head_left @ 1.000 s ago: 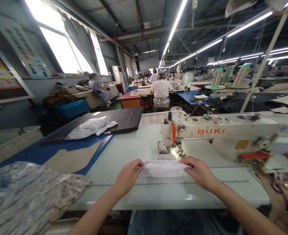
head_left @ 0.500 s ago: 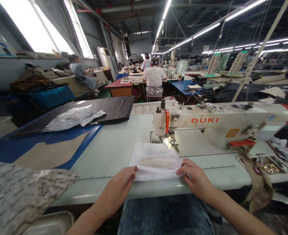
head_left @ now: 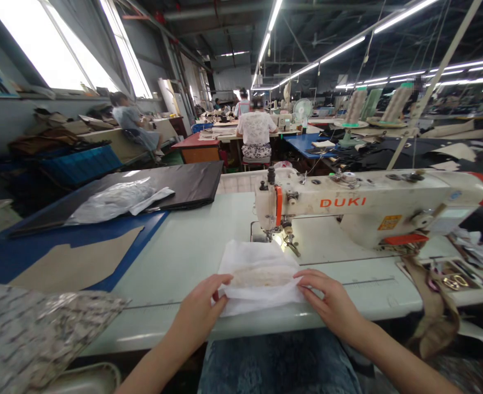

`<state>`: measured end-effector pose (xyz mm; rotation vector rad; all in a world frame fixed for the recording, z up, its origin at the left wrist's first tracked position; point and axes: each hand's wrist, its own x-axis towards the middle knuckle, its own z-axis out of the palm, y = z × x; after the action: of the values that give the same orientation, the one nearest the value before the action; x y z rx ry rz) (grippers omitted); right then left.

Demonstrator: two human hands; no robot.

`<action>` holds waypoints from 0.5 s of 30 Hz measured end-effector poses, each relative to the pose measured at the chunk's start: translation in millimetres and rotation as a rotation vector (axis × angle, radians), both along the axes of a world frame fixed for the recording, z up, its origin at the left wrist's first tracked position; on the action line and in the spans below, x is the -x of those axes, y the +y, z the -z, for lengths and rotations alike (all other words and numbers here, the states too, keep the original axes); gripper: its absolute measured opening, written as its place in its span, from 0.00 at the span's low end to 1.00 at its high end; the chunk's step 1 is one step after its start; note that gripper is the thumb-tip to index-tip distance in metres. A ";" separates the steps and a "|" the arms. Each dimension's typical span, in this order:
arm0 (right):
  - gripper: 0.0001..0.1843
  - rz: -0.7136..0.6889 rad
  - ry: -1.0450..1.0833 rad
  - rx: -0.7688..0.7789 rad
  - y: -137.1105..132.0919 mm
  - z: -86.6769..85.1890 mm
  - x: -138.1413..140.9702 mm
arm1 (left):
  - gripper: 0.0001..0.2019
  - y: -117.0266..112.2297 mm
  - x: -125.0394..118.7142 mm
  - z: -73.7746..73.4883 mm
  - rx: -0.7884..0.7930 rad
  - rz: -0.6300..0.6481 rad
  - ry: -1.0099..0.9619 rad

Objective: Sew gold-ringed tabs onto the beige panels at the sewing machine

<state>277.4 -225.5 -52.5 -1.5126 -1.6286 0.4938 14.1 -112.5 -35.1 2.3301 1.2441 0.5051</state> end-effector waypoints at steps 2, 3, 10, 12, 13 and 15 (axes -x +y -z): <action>0.12 0.034 0.015 -0.082 0.4 2.0 0.1 | 0.12 0.4 -0.9 -3.4 -0.095 0.057 0.051; 0.11 0.047 0.021 -0.119 -0.1 1.9 0.1 | 0.11 0.0 -0.6 -6.3 -0.158 0.076 0.051; 0.10 0.049 0.073 -0.251 -13.8 -20.7 2.6 | 0.08 -22.4 14.7 -26.1 -0.270 0.074 -0.080; 0.09 0.019 0.133 -0.252 -19.9 -26.8 4.8 | 0.08 -31.4 22.7 -24.6 -0.174 0.060 -0.095; 0.09 0.005 0.174 -0.240 -23.2 -28.9 6.0 | 0.08 -35.3 27.0 -22.5 -0.153 0.055 -0.108; 0.09 -0.025 0.266 -0.197 -30.1 -32.0 7.9 | 0.07 -41.3 36.1 -16.7 -0.140 0.065 -0.121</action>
<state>269.5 -255.6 -20.5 -1.2269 -1.4446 0.5095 -22.1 -153.8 -18.4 2.4060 1.1054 0.7202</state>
